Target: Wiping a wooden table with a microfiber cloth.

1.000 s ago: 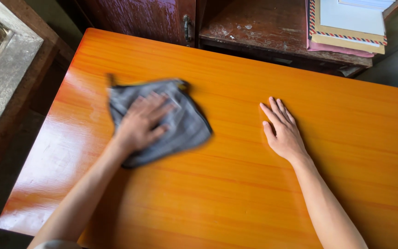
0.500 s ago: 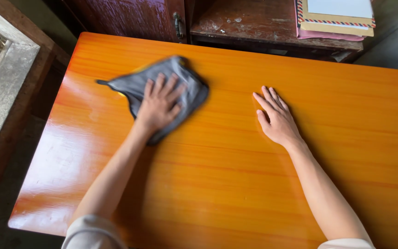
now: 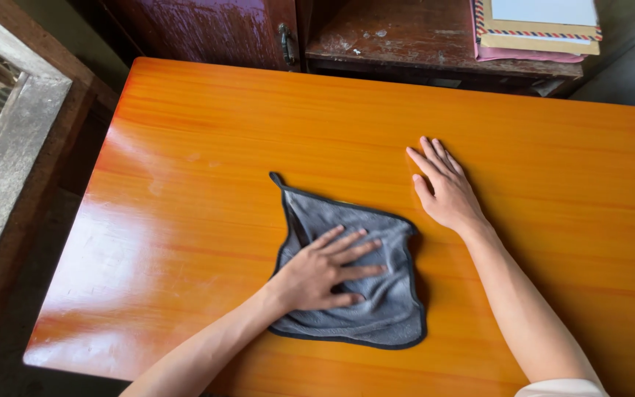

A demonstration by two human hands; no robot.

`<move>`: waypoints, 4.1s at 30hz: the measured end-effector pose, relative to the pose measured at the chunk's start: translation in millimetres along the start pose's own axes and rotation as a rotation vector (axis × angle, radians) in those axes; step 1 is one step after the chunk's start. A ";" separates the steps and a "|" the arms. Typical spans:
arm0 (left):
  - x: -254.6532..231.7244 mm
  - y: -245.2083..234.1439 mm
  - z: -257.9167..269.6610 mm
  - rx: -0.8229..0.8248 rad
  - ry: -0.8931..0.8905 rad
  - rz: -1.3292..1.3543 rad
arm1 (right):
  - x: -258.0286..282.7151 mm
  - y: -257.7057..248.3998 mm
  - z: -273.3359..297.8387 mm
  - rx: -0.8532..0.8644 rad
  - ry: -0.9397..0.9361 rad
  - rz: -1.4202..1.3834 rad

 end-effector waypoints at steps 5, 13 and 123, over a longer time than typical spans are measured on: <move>54.7 -31.4 24.8 -0.096 -0.196 -0.030 | 4.7 -2.6 0.1 0.024 0.033 0.003; 149.9 -73.3 118.6 -0.263 -0.709 -0.246 | 7.0 1.4 -1.8 0.067 0.068 0.018; -19.8 -100.2 365.8 -0.464 -1.345 -0.450 | 33.4 0.8 25.4 0.003 -0.122 -0.111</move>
Point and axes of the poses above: each hand's wrist, its own z-axis away from the middle knuckle, its own y-axis out of the palm, x = y × z, the point moved 7 cm from there along -z, towards the middle knuckle, and after that the axes turned 9 degrees about y, right-handed, at the moved point
